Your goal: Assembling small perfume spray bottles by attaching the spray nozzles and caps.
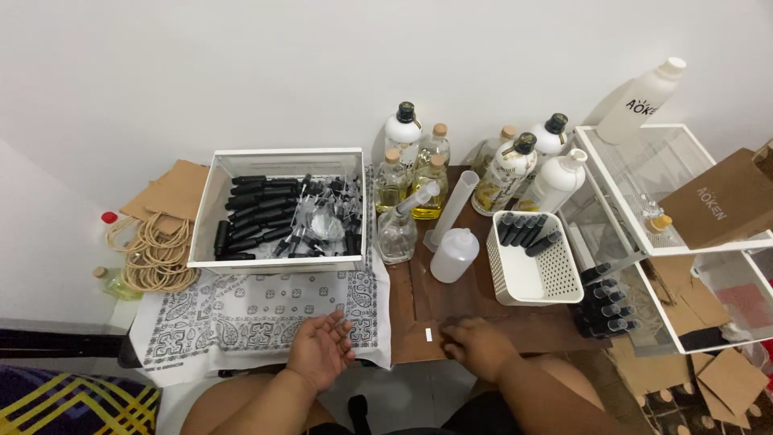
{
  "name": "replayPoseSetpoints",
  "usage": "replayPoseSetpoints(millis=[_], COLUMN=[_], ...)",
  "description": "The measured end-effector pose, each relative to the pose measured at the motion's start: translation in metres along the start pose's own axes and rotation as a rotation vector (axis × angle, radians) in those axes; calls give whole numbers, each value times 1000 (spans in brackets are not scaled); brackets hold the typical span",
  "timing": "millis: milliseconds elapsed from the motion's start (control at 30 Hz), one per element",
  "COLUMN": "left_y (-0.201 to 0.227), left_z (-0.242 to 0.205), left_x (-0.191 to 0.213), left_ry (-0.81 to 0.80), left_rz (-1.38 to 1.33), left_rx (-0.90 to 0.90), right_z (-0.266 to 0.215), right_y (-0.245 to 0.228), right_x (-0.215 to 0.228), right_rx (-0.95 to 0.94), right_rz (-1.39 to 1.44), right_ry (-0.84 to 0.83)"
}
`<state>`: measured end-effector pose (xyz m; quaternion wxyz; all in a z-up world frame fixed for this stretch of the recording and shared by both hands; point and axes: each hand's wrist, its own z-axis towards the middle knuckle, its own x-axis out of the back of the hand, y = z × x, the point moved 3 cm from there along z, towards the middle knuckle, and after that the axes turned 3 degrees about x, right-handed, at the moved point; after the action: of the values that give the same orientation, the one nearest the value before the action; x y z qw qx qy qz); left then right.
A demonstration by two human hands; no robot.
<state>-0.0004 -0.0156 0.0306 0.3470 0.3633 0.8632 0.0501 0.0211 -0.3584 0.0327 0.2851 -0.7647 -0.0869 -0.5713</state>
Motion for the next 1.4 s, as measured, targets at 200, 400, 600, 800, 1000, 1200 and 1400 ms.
replayPoseSetpoints(millis=[200, 400, 600, 800, 1000, 1200, 1400], left_y=[0, 0, 4, -4, -8, -8, -21], left_z=[4, 10, -10, 2, 2, -15, -56], left_x=[-3, 2, -16, -4, 3, -3, -41], left_ry=[4, -7, 41, 15, 22, -6, -119], left_rz=[-16, 13, 35, 43, 11, 32, 361], left_rx=[2, 15, 20, 38, 22, -26, 40], right_z=[23, 35, 35, 37, 32, 22, 27], right_y=[-19, -26, -25, -32, -45, -58, -56], right_x=[10, 8, 10, 9, 21, 34, 12], right_rx=[-74, -67, -208, -244, -341, -313, 240], right_rz=[7, -69, 80, -9, 21, 60, 196], right_ry=[-117, -112, -157, -228, -261, -204, 285])
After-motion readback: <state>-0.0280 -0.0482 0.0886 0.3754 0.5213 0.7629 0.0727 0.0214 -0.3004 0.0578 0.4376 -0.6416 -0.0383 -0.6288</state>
